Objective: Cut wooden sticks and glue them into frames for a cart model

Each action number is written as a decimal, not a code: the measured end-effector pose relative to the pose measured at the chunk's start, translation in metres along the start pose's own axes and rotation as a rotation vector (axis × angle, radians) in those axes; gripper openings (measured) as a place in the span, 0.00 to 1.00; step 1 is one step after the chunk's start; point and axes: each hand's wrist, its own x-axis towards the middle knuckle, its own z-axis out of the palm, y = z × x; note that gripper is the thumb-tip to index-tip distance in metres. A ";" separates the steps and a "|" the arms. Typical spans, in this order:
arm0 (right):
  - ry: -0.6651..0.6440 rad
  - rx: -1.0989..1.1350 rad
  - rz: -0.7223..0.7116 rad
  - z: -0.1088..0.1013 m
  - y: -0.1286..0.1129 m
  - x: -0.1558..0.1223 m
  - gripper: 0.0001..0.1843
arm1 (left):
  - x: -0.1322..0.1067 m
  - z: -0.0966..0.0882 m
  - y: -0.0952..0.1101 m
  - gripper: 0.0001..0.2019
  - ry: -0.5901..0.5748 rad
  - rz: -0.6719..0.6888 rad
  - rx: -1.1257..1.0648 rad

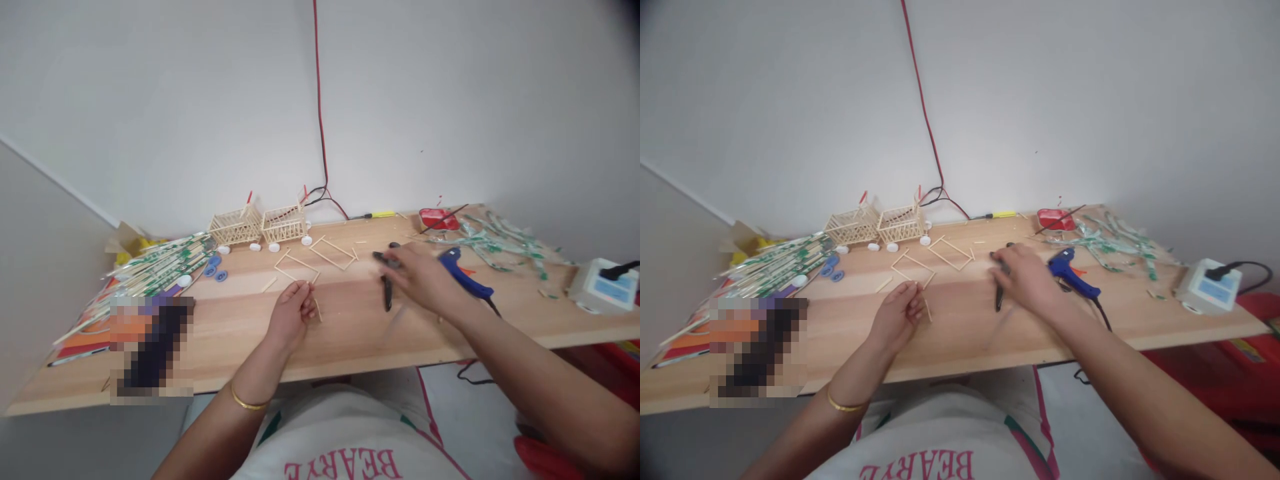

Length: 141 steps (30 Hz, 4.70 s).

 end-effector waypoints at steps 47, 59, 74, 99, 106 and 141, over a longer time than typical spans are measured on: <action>-0.319 0.274 -0.543 0.060 -0.096 0.055 0.09 | -0.010 -0.047 0.044 0.07 -0.042 0.314 1.946; -0.281 0.340 -0.545 0.068 -0.065 0.098 0.07 | 0.002 -0.029 0.061 0.10 0.105 0.078 2.188; -0.337 0.396 -0.520 0.081 -0.064 0.103 0.08 | 0.034 -0.022 0.037 0.09 0.010 0.373 1.990; -0.329 0.358 -0.495 0.078 -0.067 0.107 0.08 | 0.040 -0.021 0.038 0.11 -0.023 0.293 1.983; -0.371 0.365 -0.520 0.080 -0.068 0.107 0.07 | 0.040 -0.023 0.039 0.10 -0.050 0.277 1.985; -0.341 0.370 -0.456 0.082 -0.061 0.110 0.07 | 0.042 -0.024 0.037 0.11 -0.044 0.321 1.965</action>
